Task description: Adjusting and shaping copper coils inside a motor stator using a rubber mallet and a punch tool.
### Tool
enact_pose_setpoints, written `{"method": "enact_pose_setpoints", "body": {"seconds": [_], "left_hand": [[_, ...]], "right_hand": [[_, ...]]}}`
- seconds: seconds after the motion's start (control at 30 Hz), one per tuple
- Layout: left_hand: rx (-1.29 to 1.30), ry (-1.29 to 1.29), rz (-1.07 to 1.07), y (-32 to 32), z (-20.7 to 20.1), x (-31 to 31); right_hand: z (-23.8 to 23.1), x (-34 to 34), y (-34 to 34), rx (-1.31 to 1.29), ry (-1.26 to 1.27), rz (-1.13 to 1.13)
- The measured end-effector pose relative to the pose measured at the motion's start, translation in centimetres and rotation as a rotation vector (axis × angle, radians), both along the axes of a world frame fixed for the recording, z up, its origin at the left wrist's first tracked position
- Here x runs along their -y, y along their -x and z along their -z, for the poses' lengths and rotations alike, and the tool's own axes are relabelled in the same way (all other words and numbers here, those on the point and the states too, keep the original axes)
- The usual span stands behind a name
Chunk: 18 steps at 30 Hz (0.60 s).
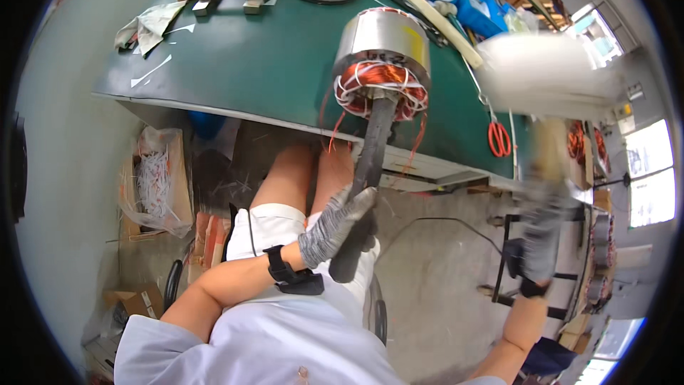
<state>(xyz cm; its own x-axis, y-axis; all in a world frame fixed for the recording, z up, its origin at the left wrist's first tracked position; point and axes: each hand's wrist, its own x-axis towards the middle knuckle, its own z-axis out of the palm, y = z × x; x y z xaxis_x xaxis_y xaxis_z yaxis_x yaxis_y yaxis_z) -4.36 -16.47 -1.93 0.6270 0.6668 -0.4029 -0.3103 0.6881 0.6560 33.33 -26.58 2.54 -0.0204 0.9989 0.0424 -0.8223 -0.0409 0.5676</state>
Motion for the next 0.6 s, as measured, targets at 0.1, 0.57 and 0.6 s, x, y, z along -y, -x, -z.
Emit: {"method": "enact_pose_setpoints", "body": {"seconds": [0.1,0.57,0.6], "left_hand": [[0.044,0.044,-0.03,-0.5,0.9,-1.9],[0.14,0.098,-0.104,-0.8,4.2,-1.5],[0.123,0.067,-0.101,-0.5,4.8,-1.5]], "right_hand": [[3.5,5.4,-12.2,-0.175,0.078,-0.07],[-10.9,0.5,3.1,-2.914,-0.273,-0.629],[-7.3,-4.0,5.7,-2.893,-0.196,-0.449]]}}
